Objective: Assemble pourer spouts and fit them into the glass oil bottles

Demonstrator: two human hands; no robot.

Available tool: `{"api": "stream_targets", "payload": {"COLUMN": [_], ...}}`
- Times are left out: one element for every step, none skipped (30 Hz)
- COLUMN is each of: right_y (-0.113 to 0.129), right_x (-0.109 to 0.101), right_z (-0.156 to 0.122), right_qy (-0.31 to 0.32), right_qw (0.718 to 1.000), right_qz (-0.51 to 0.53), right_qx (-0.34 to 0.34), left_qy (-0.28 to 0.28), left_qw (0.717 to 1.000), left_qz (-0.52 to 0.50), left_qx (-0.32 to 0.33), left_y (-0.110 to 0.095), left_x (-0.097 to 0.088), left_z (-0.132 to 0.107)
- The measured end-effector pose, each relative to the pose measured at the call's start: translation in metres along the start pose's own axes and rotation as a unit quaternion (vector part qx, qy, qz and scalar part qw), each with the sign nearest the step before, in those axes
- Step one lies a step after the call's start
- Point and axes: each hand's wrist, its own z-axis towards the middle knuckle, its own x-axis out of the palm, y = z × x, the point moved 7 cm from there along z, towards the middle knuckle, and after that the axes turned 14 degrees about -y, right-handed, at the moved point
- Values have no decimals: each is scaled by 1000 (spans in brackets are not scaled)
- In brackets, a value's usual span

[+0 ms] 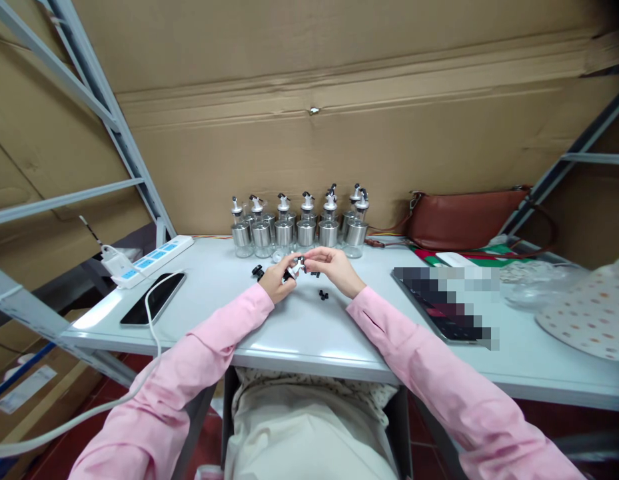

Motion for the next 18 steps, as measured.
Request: {"api": "stream_targets", "payload": {"right_y": [-1,-3,-5,-7,-10,-12,-14,-16,-18,-20,-20,-21,-21,-20,-19,-19,-18,-17], "right_x": [0,1,2,3,5,6,8,10,12,14,17,19,21,22,23,24,24,24], "right_z": [0,-1,-1,-2,-2,-3,-5,-6,-9,-11,-14,-17,-18,-20,-20,-20,-20,-19], "right_qy": [4,9,17,29,42,56,73,92,113,135,156,175,189,197,200,199,196,191], "right_qw": [1000,999,998,996,992,988,984,979,973,968,962,957,954,953,953,955,958,962], "right_qz": [9,22,38,56,74,89,101,109,114,118,123,127,130,132,132,129,125,121], "right_qx": [14,30,49,70,91,112,130,148,164,177,187,193,195,191,184,175,166,156], "left_qy": [0,0,-1,0,2,6,12,17,20,20,17,16,17,21,27,32,36,38], "left_qw": [1000,1000,1000,1000,1000,1000,1000,1000,1000,1000,1000,1000,999,999,998,998,998,998], "left_qz": [-2,-4,-5,-5,-5,-4,-4,-6,-9,-13,-17,-20,-21,-21,-18,-13,-7,1], "left_qx": [-1,-2,-3,-3,-2,-1,-1,-1,-2,-4,-8,-16,-26,-38,-47,-53,-56,-55], "left_y": [-1,-1,-2,-2,-3,-3,-3,-3,-2,-2,-1,1,2,5,7,8,10,11], "left_x": [0,-1,-2,-2,-2,-1,-1,0,1,2,3,3,5,6,7,8,9,9], "left_z": [0,0,0,0,0,-1,-2,-3,-4,-5,-6,-7,-8,-10,-11,-12,-12,-13]}}
